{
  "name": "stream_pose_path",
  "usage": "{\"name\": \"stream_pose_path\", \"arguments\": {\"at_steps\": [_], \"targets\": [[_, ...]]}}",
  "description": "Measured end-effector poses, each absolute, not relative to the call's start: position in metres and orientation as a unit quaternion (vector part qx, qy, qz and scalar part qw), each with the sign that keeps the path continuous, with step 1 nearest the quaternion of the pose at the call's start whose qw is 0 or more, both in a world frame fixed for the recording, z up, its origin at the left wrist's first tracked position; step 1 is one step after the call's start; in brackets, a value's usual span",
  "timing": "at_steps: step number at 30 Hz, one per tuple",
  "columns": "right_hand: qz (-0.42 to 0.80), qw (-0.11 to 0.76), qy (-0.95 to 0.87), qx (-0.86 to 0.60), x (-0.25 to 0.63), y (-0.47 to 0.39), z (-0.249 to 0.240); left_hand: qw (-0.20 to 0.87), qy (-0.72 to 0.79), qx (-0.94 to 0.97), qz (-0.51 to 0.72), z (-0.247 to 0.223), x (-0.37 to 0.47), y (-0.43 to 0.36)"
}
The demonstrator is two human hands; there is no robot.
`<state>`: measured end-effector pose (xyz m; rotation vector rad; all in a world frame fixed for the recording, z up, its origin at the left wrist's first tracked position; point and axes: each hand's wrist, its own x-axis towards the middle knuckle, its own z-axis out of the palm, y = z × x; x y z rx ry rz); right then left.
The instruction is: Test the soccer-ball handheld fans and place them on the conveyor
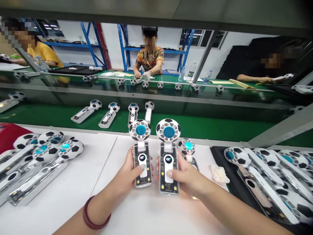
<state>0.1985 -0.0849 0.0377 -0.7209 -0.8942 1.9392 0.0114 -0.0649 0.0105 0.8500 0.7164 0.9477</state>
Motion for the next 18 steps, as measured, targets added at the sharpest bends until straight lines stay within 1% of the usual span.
{"name": "stream_pose_path", "arguments": {"at_steps": [6,18], "targets": [[0.774,0.436,-0.353,-0.295,0.1994,-0.0853,0.0366,0.733,0.328,0.411,0.432,0.0071,0.0088,-0.0628],[0.755,0.444,-0.383,-0.292,0.2052,-0.0840,0.0412,0.747,0.313,0.415,0.415,0.0106,0.0089,-0.0651]]}}
